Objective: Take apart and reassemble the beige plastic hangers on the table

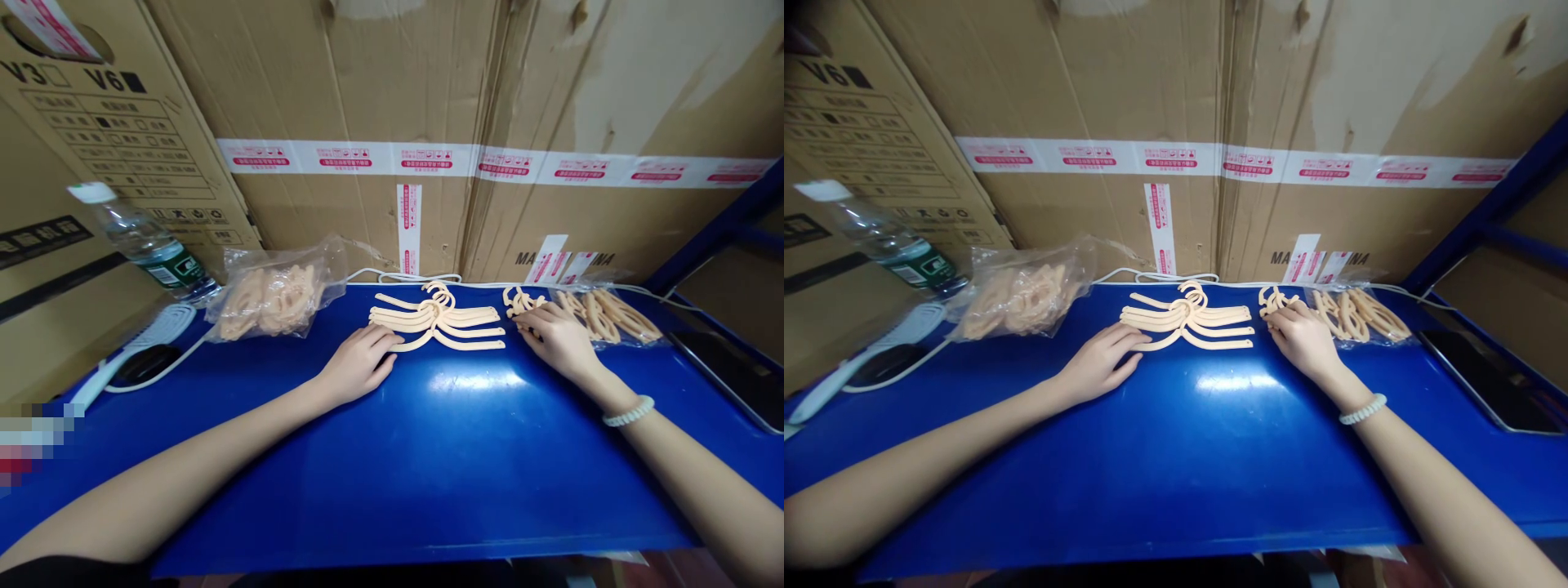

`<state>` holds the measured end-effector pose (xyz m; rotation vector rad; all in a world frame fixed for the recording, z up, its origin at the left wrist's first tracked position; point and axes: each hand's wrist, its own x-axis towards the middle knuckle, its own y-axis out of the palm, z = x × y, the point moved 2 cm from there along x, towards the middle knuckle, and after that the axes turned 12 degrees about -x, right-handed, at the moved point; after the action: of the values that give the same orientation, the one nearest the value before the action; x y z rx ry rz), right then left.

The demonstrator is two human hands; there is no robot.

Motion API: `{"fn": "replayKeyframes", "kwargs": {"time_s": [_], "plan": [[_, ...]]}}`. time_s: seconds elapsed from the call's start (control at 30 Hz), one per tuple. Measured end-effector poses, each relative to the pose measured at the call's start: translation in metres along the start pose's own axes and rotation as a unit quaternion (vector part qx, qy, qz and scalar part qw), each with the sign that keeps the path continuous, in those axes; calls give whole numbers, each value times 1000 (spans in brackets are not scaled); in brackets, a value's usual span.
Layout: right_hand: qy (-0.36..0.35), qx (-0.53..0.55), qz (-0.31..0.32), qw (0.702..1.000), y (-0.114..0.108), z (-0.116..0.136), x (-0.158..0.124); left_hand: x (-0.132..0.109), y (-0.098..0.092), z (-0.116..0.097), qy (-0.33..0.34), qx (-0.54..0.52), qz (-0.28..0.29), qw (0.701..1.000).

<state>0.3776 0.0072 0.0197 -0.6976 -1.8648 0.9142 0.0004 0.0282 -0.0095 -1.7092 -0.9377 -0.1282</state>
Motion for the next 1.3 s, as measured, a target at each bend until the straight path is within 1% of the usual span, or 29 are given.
{"fn": "replayKeyframes", "kwargs": {"time_s": [0.1,0.23,0.3,0.37,0.43,0.47,0.53,0.6,0.63,0.7,0.8,0.9,1.03,1.17,1.3], "plan": [[8,19,-32,999,-1,2,0,0,0,0,-2,0,2,1000],[39,82,-83,992,-3,2,1,1,0,-1,2,3,3,1000],[69,116,-107,985,-6,2,1,1,0,-1,3,4,2,1000],[122,157,-124,972,-8,4,0,1,0,0,2,3,3,1000],[200,220,-141,944,-12,6,-1,1,0,0,1,2,6,1000],[241,259,-154,923,-14,7,-1,0,0,0,2,0,8,1000],[308,337,-190,869,-19,12,-1,0,2,2,4,-11,12,1000],[344,390,-225,824,-26,18,0,-1,3,4,3,-25,11,1000],[352,407,-238,808,-30,22,1,-1,4,5,2,-33,8,999],[355,439,-249,787,-36,29,3,-2,6,6,0,-45,3,999],[345,497,-236,761,-42,41,4,-2,7,6,0,-53,3,999],[341,543,-202,740,-42,50,3,-1,7,4,-2,-66,-4,998],[357,580,-140,719,-34,55,1,0,4,-1,-13,-100,-17,995],[350,616,-91,699,-24,54,-2,0,1,-3,-37,-116,-28,992],[371,665,-32,648,-17,54,-4,1,0,-3,-51,-116,-39,991]]}}
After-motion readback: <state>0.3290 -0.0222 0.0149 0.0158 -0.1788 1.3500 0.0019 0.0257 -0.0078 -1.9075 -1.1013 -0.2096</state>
